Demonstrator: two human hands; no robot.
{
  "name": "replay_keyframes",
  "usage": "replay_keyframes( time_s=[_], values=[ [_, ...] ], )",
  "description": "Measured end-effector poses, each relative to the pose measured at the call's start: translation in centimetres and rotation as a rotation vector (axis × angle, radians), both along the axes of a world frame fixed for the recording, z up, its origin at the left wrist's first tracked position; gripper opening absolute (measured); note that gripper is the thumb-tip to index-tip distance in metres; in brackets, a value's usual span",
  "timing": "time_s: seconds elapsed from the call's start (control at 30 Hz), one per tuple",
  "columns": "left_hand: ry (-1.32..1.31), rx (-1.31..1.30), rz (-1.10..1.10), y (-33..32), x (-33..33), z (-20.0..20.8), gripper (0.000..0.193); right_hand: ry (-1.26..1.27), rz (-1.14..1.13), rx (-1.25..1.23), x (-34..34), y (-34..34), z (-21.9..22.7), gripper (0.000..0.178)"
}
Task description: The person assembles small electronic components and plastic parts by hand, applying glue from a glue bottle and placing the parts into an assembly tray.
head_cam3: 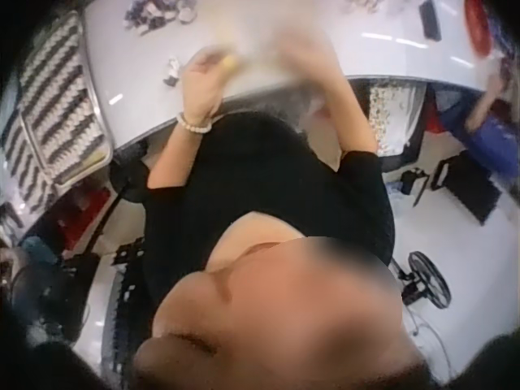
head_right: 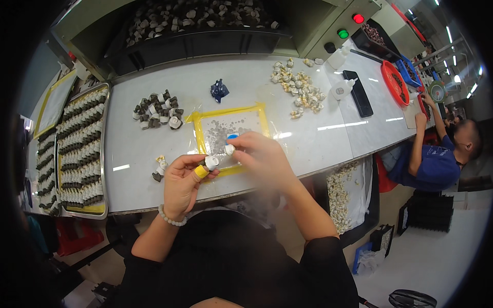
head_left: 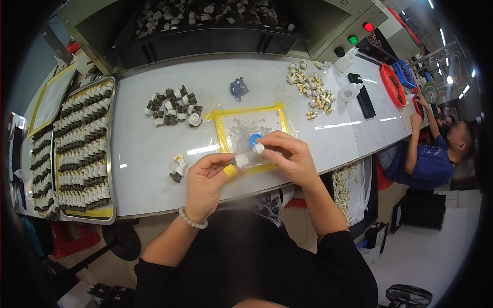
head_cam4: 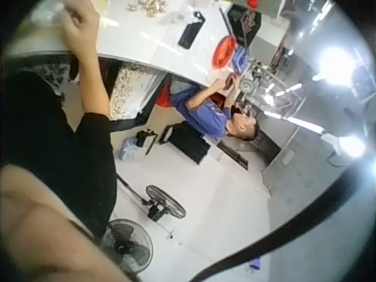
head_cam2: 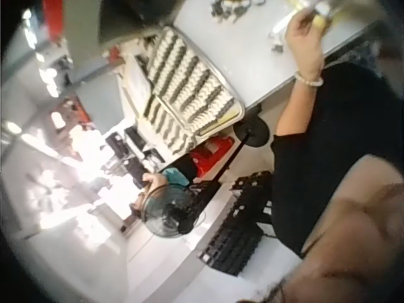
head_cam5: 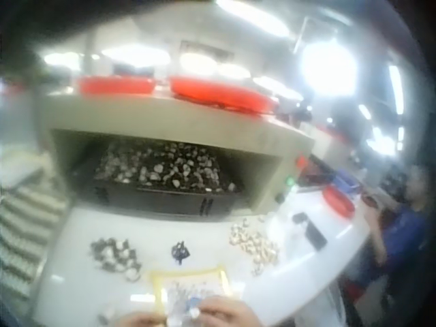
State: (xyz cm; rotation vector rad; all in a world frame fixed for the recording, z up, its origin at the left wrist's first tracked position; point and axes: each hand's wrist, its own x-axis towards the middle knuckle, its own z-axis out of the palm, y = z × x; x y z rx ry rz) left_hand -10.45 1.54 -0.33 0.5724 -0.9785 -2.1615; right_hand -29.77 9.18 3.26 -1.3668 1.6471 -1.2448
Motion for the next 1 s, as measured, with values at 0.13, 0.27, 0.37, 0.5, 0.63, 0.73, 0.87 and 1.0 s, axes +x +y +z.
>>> replay_keyframes(
  time_s=[0.13,0.27,0.37,0.5,0.63,0.73,0.87,1.0],
  values=[
    [-0.009,-0.024,-0.001,0.0,0.1,-0.4,0.023,-0.159,0.029,0.052,0.8,0.5,-0.1,0.025],
    [-0.006,-0.042,-0.014,-0.1,0.2,-0.7,0.023,-0.149,0.061,0.045,1.1,0.5,0.4,0.028],
    [0.001,-0.039,0.0,0.0,0.1,-0.6,0.023,-0.067,0.071,0.061,1.2,0.4,1.0,0.027],
    [-0.009,-0.048,-0.011,0.1,0.1,-0.5,0.022,0.108,0.113,-0.031,1.3,0.3,1.2,0.025],
    [-0.068,-0.097,-0.001,0.4,0.2,-0.4,0.02,0.209,0.144,-0.088,1.6,0.4,1.7,0.025],
    [-0.081,-0.115,0.002,0.3,0.0,0.0,0.02,0.178,0.16,-0.104,1.4,0.2,1.5,0.025],
    [-0.166,-0.13,-0.05,0.1,1.3,1.4,0.02,0.126,0.256,-0.08,0.0,0.5,1.1,0.023],
    [-0.339,-0.522,0.315,-3.0,5.9,2.9,0.023,0.312,-0.274,-0.073,-4.6,1.2,1.3,0.016]
  ],
)
